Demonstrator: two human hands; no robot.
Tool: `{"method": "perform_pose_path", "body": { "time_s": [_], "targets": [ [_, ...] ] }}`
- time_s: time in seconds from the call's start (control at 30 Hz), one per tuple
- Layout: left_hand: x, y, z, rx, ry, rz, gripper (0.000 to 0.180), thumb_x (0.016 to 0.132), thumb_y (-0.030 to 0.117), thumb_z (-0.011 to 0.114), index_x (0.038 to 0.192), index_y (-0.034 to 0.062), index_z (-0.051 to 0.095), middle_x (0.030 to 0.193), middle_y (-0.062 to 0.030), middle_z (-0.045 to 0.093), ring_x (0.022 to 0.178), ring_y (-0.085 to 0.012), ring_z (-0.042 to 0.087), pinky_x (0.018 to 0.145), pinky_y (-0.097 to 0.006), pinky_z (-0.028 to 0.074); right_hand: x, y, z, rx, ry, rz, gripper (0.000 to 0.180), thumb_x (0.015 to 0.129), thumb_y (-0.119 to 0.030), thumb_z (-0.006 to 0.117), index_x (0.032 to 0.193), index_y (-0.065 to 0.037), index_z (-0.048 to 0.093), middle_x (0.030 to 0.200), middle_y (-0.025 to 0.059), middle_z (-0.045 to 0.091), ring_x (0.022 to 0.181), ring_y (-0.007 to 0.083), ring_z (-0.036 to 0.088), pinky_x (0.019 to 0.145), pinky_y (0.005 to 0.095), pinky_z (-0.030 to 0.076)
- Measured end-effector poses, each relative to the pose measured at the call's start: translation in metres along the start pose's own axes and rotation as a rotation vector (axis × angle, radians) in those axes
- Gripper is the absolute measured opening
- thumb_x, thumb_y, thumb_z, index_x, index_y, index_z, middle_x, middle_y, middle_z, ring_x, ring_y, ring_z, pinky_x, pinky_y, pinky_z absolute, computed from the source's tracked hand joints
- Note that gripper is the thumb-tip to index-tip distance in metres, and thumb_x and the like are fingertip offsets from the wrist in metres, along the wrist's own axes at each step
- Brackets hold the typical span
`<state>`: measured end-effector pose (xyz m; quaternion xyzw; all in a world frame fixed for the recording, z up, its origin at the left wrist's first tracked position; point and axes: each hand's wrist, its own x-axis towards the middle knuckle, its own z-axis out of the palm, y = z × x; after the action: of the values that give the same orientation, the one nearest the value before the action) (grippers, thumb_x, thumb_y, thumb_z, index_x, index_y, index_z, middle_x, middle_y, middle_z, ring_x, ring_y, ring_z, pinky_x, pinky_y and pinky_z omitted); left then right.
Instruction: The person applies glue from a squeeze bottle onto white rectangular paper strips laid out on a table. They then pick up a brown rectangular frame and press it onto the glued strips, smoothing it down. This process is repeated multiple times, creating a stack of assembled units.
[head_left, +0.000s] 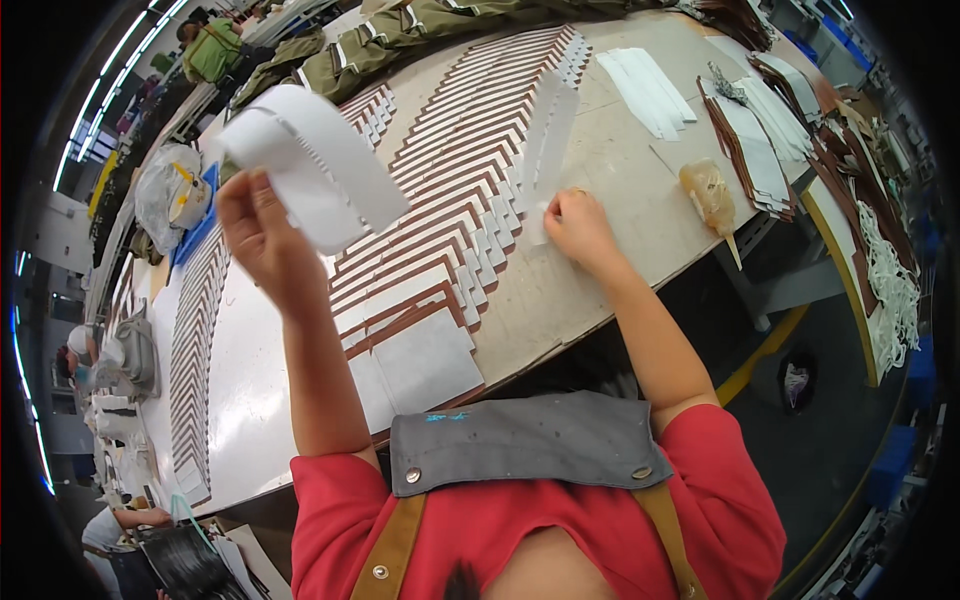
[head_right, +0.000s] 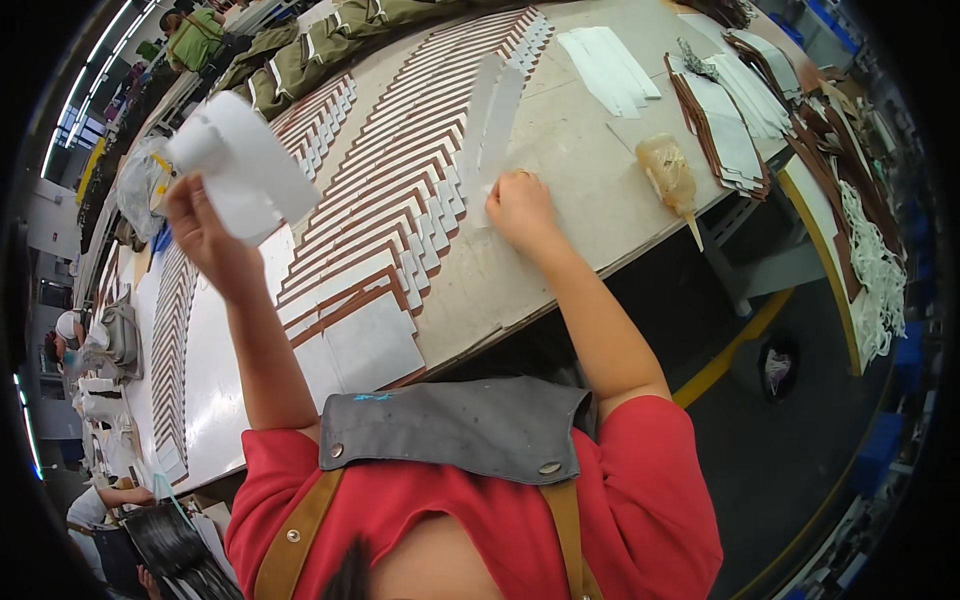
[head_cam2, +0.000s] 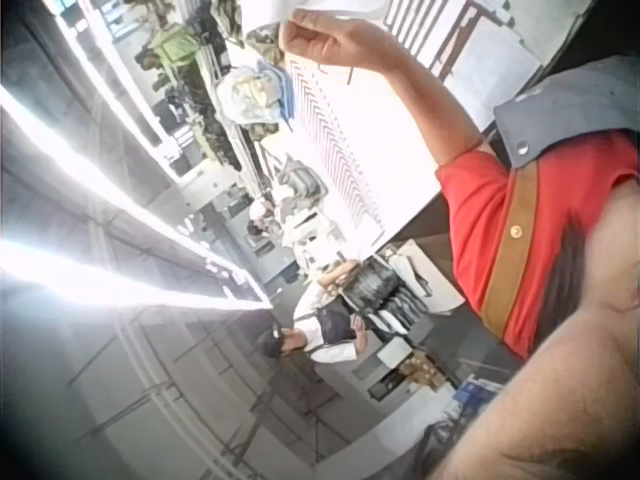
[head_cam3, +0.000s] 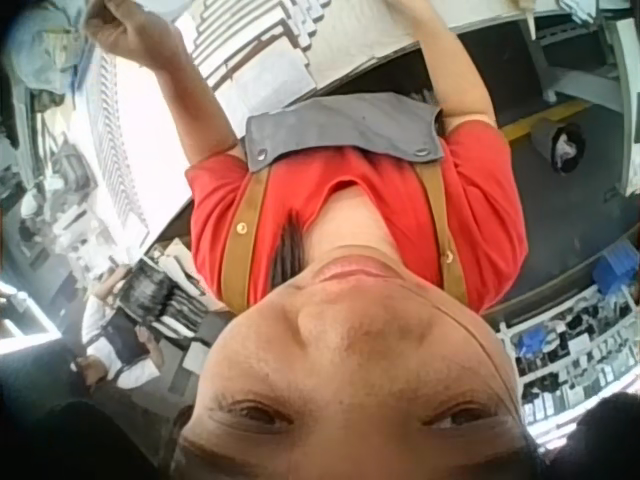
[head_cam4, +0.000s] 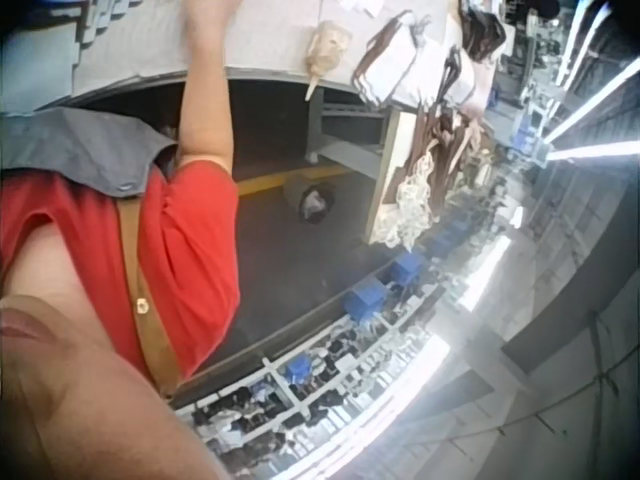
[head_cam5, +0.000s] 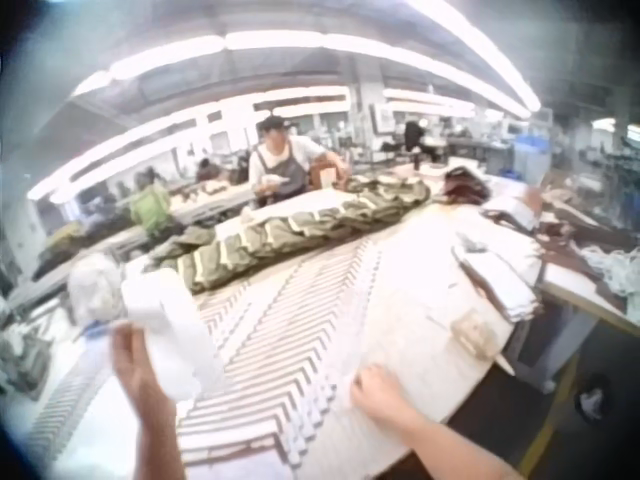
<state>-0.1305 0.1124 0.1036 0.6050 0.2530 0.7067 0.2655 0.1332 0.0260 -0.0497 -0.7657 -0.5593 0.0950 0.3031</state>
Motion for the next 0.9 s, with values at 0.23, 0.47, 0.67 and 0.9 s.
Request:
{"method": "perform_pose_path", "body": {
  "time_s": [0.23, 0.47, 0.67, 0.9],
  "targets": [
    [-0.012, -0.038, 0.045, -0.074, -0.232, -0.148, 0.01, 0.092, 0.011, 0.053, 0.091, 0.0015, 0.053, 0.08, -0.001, 0.057, 0.07, -0.0037, 0.049, 0.061, -0.019, 0.041, 0.041, 0.031, -0.099, -0.204, 0.448, -0.24, 0.012, 0.078, -0.002, 0.052, 0.09, -0.001, 0.053, 0.088, 0.0172, 0.055, 0.086, 0.0351, 0.053, 0.076, 0.0401, 0.045],
    [-0.108, -0.083, 0.052, 0.16, -0.579, -0.786, 0.015, 0.088, 0.016, 0.056, 0.091, 0.0011, 0.052, 0.079, -0.0054, 0.055, 0.061, -0.0081, 0.05, 0.052, -0.022, 0.04, -0.017, 0.014, -0.068, -0.463, 0.157, -0.528, 0.017, 0.076, 0.002, 0.051, 0.093, 0.0, 0.053, 0.091, 0.0155, 0.055, 0.088, 0.0297, 0.055, 0.076, 0.0374, 0.047],
    [-0.127, -0.072, 0.053, 0.05, -0.611, -0.951, 0.016, 0.09, 0.015, 0.054, 0.092, -0.0003, 0.049, 0.079, -0.0059, 0.054, 0.059, -0.0107, 0.053, 0.05, -0.023, 0.047, -0.048, -0.018, -0.053, -0.261, -0.059, -0.375, 0.024, 0.081, -0.014, 0.06, 0.098, 0.002, 0.054, 0.093, 0.016, 0.055, 0.087, 0.0303, 0.055, 0.075, 0.0377, 0.047],
    [-0.129, -0.06, 0.062, -0.094, -0.64, -0.806, 0.013, 0.09, 0.013, 0.055, 0.091, 0.0017, 0.049, 0.074, -0.0036, 0.055, 0.057, -0.0066, 0.048, 0.046, -0.022, 0.04, -0.045, -0.058, -0.026, 0.361, -0.025, -0.245, 0.033, 0.083, -0.019, 0.061, 0.109, 0.001, 0.056, 0.092, 0.0176, 0.061, 0.079, 0.028, 0.059, 0.07, 0.036, 0.047]
  ]
}}
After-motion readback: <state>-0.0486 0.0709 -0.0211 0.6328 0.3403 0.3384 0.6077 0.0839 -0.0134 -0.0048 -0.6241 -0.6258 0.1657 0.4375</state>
